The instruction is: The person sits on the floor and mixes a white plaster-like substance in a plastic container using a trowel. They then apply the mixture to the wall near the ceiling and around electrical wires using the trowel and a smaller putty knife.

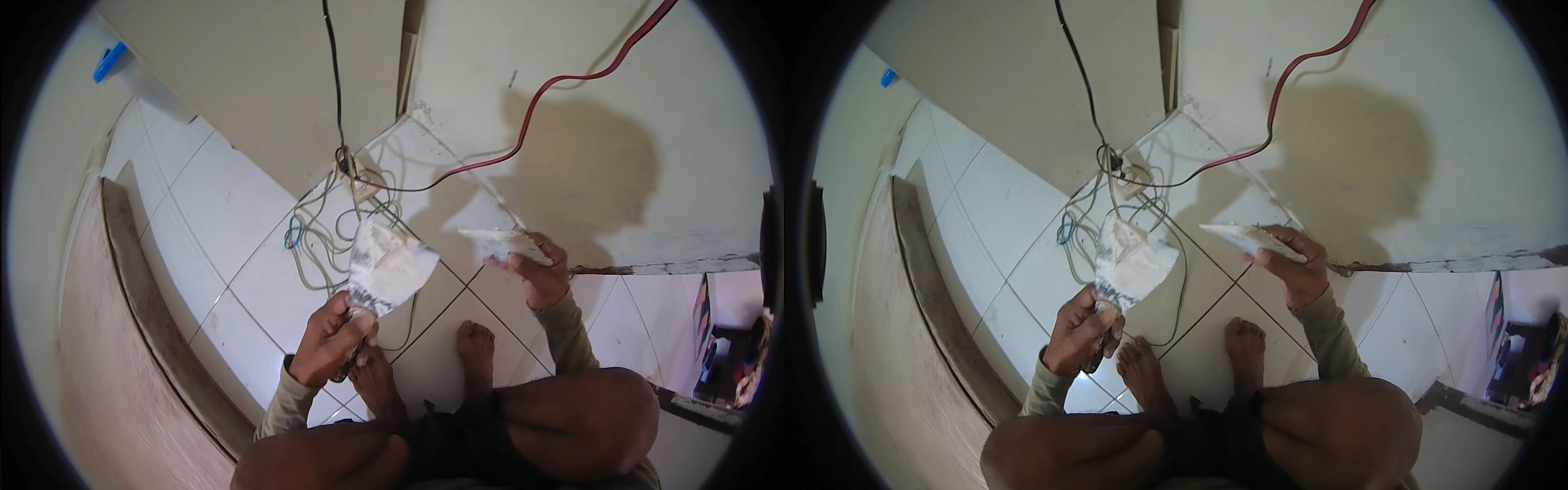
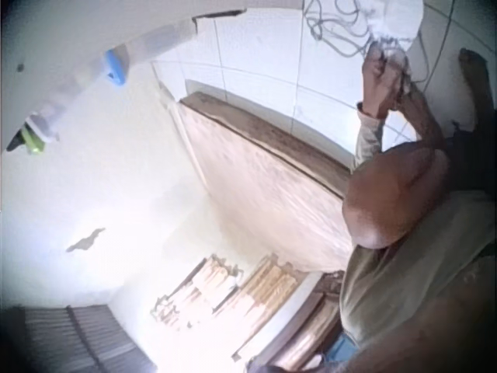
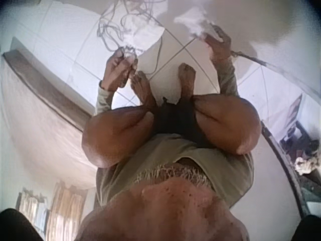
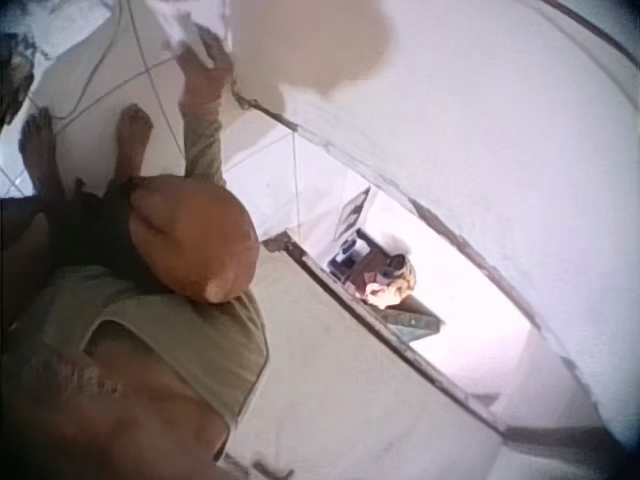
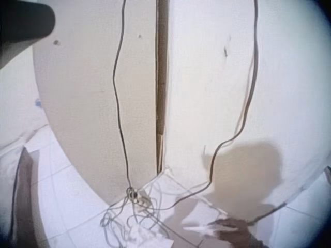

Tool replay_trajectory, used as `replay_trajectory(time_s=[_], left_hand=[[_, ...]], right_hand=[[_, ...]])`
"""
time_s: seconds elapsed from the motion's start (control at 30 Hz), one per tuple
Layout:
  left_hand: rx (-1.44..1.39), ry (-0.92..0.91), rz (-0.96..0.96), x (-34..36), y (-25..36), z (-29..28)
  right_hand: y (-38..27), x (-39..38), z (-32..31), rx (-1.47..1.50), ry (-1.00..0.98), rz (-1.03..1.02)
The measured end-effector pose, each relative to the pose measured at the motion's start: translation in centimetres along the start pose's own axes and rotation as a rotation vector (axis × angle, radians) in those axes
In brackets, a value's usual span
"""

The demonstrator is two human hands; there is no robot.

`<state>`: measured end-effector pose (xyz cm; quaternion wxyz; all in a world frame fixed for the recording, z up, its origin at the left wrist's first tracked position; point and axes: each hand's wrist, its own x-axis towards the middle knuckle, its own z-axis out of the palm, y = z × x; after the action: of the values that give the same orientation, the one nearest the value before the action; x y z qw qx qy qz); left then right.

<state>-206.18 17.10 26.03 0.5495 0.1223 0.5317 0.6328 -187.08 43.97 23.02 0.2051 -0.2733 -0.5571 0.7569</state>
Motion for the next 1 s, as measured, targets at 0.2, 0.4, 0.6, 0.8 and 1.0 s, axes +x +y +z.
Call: replay_trajectory(time_s=[0.2, 0.4, 0.6, 0.8, 1.0], left_hand=[[0.060, -0.117, -0.019, 0.6, 1.1, 1.9], [0.090, -0.153, 0.012, 0.1, 0.9, 2.9], [0.295, -0.090, 0.128, 0.4, 0.9, 4.0], [0.320, -0.065, -0.037, 1.7, 0.9, 4.3], [0.567, -0.011, 0.049, 2.2, 1.1, 5.0]], right_hand=[[-1.9, 2.5, 4.0, -0.270, -0.314, -0.498], [-0.8, 3.1, 3.5, -0.451, -0.327, -0.770], [1.3, 3.2, -0.3, -0.671, -0.158, -0.711], [-6.8, 0.6, 0.7, -1.026, -0.199, -0.837], [-7.2, 0.5, 3.2, -1.414, -0.246, -1.021]])
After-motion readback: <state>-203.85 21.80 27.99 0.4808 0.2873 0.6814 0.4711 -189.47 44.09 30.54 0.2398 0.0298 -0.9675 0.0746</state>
